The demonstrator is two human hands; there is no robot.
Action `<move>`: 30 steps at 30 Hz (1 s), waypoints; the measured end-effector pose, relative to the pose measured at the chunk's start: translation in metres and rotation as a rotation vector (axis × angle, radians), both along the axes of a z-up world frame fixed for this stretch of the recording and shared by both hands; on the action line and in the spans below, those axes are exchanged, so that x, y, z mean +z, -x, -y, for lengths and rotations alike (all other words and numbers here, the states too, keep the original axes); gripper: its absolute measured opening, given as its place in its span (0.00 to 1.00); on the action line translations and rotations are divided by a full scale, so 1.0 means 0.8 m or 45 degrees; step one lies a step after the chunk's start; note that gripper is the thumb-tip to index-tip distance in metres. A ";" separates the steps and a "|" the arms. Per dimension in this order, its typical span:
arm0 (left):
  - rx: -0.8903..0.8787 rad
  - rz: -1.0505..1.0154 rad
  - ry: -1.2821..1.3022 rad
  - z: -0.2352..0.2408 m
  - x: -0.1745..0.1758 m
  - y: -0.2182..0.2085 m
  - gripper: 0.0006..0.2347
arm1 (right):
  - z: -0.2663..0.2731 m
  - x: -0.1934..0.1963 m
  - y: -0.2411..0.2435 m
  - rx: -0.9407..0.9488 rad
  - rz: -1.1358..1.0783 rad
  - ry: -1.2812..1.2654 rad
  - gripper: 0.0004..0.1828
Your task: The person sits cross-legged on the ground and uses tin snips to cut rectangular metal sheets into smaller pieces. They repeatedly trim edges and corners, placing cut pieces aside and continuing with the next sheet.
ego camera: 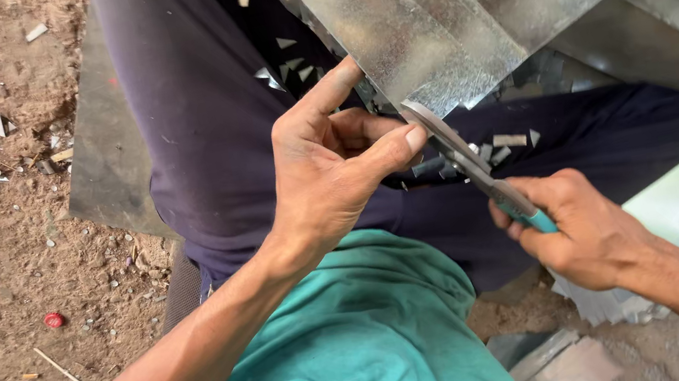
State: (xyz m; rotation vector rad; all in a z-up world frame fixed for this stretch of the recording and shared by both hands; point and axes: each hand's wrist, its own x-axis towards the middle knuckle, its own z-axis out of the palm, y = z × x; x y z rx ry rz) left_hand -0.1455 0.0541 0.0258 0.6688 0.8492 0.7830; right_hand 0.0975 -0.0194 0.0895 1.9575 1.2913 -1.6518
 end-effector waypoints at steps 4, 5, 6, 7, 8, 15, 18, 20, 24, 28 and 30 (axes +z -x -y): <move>-0.139 0.238 0.012 0.006 -0.009 -0.032 0.18 | 0.041 0.018 -0.021 -0.081 0.113 -0.004 0.11; -0.206 0.289 -0.018 0.005 -0.011 -0.037 0.13 | 0.060 0.022 -0.023 -0.140 0.108 -0.063 0.14; -0.273 0.339 -0.048 0.004 -0.012 -0.039 0.08 | 0.081 0.027 -0.024 -0.198 0.104 -0.122 0.16; -0.332 0.189 -0.164 0.003 -0.013 -0.036 0.08 | 0.105 0.027 -0.022 -0.277 0.079 -0.120 0.16; -0.390 0.039 -0.281 0.003 -0.013 -0.033 0.08 | 0.127 0.024 -0.020 -0.356 0.054 -0.119 0.16; -0.303 -0.300 -0.920 0.010 -0.010 -0.015 0.12 | 0.208 -0.033 0.024 -0.865 -0.125 -0.094 0.22; -0.265 -0.526 -1.018 0.017 -0.004 -0.032 0.13 | 0.216 -0.042 0.038 -0.876 -0.165 -0.151 0.21; -0.278 -0.595 -1.224 0.009 0.001 -0.043 0.09 | 0.212 -0.048 0.041 -0.917 -0.177 -0.151 0.21; -0.583 -0.107 -0.429 -0.013 0.004 -0.028 0.12 | 0.212 -0.049 0.048 -0.955 -0.226 -0.149 0.21; -0.573 -0.322 -0.606 -0.061 -0.001 0.012 0.14 | 0.212 -0.049 0.058 -1.011 -0.277 -0.122 0.21; -0.441 -0.099 -0.423 -0.089 0.006 0.026 0.17 | 0.208 -0.045 0.058 -1.005 -0.320 -0.110 0.21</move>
